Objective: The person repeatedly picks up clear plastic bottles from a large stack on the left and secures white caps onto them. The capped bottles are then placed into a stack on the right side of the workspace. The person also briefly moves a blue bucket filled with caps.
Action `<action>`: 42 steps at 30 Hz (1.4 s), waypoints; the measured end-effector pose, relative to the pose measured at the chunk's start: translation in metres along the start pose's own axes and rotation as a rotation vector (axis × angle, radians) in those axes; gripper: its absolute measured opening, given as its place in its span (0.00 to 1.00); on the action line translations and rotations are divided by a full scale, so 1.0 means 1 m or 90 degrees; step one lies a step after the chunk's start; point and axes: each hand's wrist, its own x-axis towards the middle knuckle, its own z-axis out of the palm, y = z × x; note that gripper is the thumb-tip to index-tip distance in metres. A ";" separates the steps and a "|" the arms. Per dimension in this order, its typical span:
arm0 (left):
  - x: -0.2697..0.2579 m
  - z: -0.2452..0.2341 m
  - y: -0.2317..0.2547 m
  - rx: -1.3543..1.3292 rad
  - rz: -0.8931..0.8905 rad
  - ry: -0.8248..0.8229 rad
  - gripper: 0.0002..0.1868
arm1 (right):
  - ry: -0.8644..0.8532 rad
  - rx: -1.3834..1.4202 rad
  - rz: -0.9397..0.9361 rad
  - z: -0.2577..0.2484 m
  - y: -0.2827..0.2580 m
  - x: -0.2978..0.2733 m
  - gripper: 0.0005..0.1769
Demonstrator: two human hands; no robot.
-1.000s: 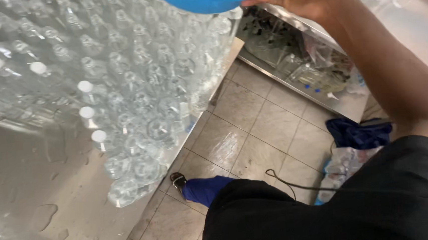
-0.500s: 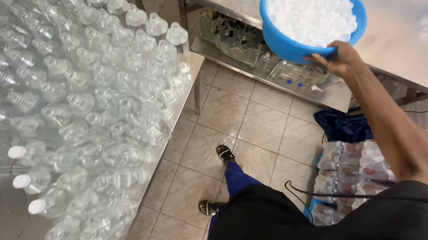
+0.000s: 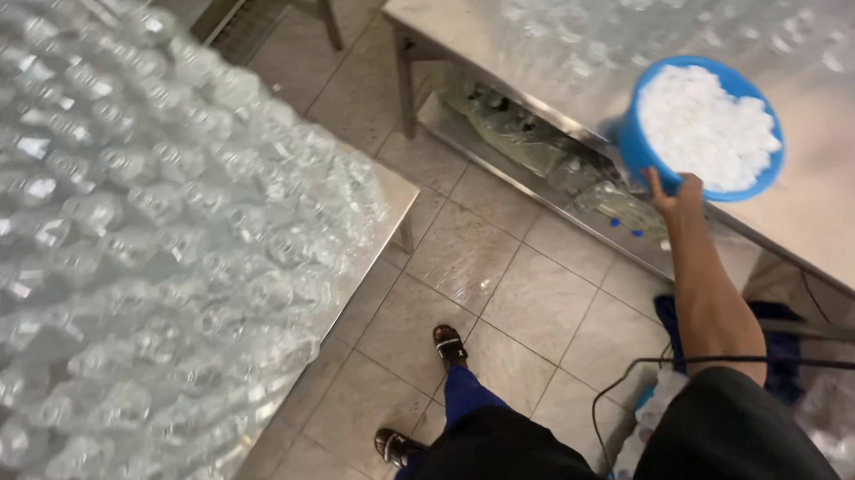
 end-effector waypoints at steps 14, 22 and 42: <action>-0.063 0.125 -0.086 -0.257 -0.013 0.158 0.27 | -0.564 -0.206 -0.050 0.039 -0.013 -0.058 0.16; -0.093 0.027 -0.079 -0.314 0.085 0.231 0.22 | -0.850 -0.323 -0.429 0.164 0.003 -0.152 0.30; -0.108 -0.175 -0.023 -0.344 0.376 0.271 0.21 | -0.971 -1.143 -1.070 0.537 0.214 -0.896 0.30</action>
